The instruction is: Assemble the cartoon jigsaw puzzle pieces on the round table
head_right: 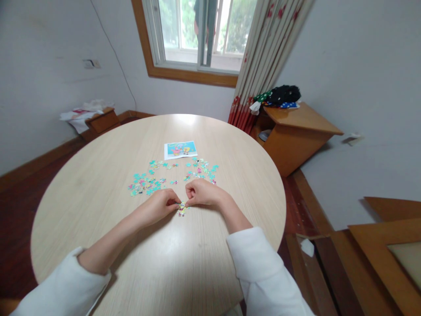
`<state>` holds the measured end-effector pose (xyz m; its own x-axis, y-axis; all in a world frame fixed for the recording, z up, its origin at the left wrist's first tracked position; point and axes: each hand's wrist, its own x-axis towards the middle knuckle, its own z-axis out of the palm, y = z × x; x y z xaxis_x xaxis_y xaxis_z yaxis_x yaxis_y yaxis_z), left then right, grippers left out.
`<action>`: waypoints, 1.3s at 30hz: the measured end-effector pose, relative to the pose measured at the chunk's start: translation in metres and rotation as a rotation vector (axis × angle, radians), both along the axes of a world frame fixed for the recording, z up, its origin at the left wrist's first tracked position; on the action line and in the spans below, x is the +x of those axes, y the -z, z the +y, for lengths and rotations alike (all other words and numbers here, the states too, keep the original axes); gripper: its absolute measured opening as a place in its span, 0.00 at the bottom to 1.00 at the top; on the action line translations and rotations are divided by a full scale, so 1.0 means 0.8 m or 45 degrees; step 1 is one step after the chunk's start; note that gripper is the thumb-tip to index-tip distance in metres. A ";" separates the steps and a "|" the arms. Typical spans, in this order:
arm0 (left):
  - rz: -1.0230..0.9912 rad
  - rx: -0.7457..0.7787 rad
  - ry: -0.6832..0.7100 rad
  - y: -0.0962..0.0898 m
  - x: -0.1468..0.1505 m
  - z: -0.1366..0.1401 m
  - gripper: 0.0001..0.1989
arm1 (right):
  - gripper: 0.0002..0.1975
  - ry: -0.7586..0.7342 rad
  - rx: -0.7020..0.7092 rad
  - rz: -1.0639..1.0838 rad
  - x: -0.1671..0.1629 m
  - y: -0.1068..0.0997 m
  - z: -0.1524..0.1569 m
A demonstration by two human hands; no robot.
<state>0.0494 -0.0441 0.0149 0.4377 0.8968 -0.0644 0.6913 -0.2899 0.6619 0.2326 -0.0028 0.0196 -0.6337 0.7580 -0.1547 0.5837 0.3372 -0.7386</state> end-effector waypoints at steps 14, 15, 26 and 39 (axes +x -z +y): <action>0.037 0.005 -0.021 0.002 0.001 0.000 0.06 | 0.13 -0.004 -0.006 -0.010 -0.001 0.000 0.001; 0.045 -0.001 -0.021 0.002 0.001 0.001 0.06 | 0.13 -0.006 -0.013 -0.016 -0.001 0.000 0.001; 0.120 0.048 0.001 0.014 -0.007 0.006 0.06 | 0.14 -0.012 -0.045 -0.060 -0.003 -0.005 0.000; -0.159 -0.060 -0.032 0.015 -0.013 0.020 0.11 | 0.15 0.046 0.066 -0.046 -0.009 -0.001 -0.002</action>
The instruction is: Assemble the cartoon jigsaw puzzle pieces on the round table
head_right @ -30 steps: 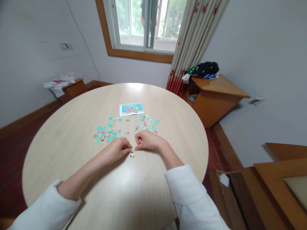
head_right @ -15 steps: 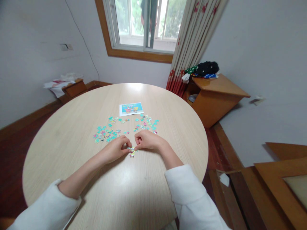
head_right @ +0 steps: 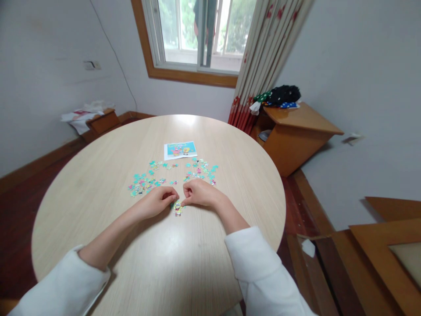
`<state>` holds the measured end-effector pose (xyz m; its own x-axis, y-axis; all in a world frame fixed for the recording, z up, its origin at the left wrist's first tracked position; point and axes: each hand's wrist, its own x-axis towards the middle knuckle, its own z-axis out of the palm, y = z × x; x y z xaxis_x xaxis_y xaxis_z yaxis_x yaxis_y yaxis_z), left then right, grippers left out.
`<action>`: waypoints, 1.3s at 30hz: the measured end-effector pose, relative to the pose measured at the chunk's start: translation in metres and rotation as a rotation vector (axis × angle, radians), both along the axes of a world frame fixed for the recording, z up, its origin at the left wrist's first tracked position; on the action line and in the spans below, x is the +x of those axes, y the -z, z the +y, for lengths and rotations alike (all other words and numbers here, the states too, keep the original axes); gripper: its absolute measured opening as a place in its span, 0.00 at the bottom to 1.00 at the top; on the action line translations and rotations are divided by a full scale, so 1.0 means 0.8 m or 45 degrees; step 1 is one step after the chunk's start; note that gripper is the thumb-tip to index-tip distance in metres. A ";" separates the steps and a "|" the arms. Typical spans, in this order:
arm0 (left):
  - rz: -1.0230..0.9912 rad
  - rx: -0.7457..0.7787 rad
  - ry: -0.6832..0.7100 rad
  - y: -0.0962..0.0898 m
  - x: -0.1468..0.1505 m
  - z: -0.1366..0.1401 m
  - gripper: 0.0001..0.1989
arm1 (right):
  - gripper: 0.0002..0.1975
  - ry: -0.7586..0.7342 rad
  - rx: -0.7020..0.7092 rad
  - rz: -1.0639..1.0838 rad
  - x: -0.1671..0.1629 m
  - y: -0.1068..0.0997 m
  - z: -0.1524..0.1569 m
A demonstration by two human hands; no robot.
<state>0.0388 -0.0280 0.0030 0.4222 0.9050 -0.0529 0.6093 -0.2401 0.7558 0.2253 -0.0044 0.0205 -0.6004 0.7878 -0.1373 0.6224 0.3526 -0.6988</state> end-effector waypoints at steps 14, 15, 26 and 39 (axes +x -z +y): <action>-0.102 0.090 -0.242 -0.009 -0.008 0.006 0.05 | 0.14 0.268 0.257 0.082 0.003 0.014 0.009; -0.105 0.104 -0.263 -0.008 -0.009 0.007 0.05 | 0.13 0.284 0.275 0.099 0.004 0.015 0.010; -0.017 0.089 -0.187 -0.013 -0.007 0.003 0.04 | 0.02 0.398 0.349 0.182 0.006 0.021 0.015; 0.054 -0.004 -0.037 -0.006 -0.008 0.001 0.05 | 0.01 0.371 0.296 0.147 0.005 0.020 0.013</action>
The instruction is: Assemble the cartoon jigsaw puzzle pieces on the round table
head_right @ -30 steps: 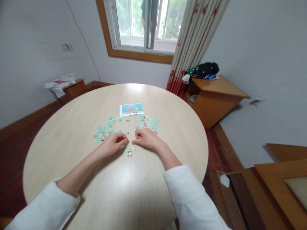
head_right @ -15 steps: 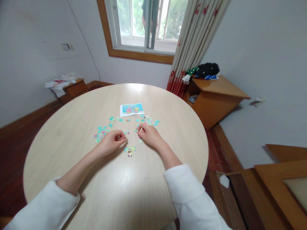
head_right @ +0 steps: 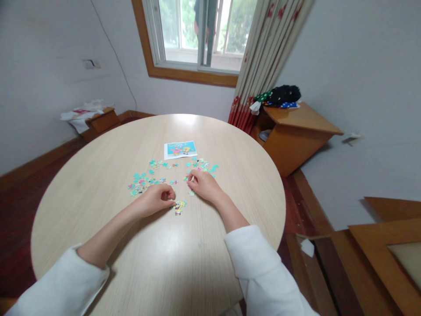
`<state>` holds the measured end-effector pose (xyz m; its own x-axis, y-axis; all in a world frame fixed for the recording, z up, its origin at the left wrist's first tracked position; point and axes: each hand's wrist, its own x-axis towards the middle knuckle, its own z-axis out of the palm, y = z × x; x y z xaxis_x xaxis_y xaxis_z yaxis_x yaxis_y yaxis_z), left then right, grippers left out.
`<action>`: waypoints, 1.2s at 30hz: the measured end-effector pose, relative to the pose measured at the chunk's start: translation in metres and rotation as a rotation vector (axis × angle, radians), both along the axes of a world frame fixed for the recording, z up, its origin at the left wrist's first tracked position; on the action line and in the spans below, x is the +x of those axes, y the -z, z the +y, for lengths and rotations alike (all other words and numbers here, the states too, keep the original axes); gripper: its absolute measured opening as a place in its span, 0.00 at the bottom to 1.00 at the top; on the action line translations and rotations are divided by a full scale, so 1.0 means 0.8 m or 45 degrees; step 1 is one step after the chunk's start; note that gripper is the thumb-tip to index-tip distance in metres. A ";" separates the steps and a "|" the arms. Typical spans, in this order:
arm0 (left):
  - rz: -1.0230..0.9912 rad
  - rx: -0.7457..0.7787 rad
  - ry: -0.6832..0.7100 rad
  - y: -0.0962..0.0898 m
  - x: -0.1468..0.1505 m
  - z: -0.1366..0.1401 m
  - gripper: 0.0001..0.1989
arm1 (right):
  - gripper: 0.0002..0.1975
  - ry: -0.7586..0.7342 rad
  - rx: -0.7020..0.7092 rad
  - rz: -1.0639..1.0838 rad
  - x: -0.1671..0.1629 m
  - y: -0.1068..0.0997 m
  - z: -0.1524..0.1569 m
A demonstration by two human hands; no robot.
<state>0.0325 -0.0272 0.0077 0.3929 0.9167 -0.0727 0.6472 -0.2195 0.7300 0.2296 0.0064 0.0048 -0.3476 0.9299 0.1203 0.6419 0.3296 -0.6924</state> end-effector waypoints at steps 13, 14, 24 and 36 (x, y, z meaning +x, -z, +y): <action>0.042 0.017 -0.004 0.005 0.001 0.001 0.05 | 0.02 0.001 0.006 0.003 0.000 -0.001 0.000; 0.025 0.012 0.002 0.005 0.001 0.001 0.05 | 0.02 0.004 0.012 0.005 0.000 -0.001 0.000; -0.055 0.177 -0.249 0.000 -0.006 0.011 0.08 | 0.07 0.148 0.144 -0.012 0.007 0.007 0.008; -0.054 0.264 -0.435 0.002 -0.015 0.021 0.04 | 0.13 0.042 0.297 -0.077 0.009 0.025 0.019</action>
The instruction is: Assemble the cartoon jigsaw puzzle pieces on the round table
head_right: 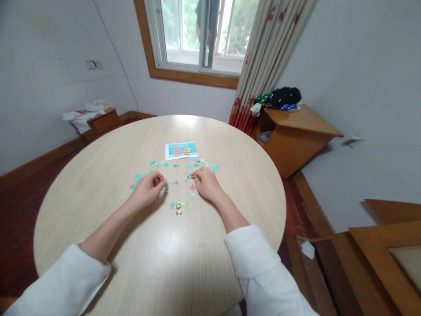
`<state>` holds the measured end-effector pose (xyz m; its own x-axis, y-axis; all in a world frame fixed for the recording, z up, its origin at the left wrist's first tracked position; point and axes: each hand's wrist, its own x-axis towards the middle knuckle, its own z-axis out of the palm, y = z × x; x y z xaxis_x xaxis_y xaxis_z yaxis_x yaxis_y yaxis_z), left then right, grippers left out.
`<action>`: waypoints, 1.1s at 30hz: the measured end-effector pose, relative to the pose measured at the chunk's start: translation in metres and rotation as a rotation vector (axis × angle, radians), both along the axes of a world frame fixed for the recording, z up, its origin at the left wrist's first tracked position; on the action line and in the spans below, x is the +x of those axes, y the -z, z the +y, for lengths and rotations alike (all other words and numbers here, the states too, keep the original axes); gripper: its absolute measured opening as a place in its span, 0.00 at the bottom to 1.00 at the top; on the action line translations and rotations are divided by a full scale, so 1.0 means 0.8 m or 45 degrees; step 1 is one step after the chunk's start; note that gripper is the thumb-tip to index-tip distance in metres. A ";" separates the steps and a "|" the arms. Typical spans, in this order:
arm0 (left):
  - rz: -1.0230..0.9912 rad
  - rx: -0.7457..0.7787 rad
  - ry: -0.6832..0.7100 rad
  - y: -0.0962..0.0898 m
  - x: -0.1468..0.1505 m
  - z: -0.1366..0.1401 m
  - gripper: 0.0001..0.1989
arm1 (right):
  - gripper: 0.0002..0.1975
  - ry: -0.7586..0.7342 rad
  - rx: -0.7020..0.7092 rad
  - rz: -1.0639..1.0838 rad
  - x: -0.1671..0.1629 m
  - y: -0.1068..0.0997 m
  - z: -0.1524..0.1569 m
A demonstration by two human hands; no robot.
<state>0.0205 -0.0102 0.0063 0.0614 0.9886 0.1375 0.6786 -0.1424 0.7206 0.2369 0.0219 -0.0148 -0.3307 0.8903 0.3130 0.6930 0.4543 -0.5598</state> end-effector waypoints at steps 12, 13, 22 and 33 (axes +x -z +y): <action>-0.079 0.007 0.016 -0.001 -0.001 -0.003 0.10 | 0.15 0.244 -0.026 -0.133 0.011 0.004 0.007; -0.065 0.016 0.011 -0.001 -0.002 -0.003 0.11 | 0.14 0.227 -0.028 -0.129 0.010 0.004 0.006; -0.049 0.049 -0.039 -0.004 -0.003 -0.002 0.13 | 0.11 0.063 0.019 -0.134 -0.002 0.007 -0.002; -0.141 0.108 -0.367 -0.009 -0.047 0.021 0.08 | 0.08 0.045 0.021 -0.119 0.000 0.009 0.000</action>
<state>-0.0170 0.0063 0.0138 -0.2395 0.9479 0.2101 0.6178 -0.0182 0.7862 0.2371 0.0221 -0.0224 -0.3275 0.8970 0.2970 0.7578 0.4370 -0.4845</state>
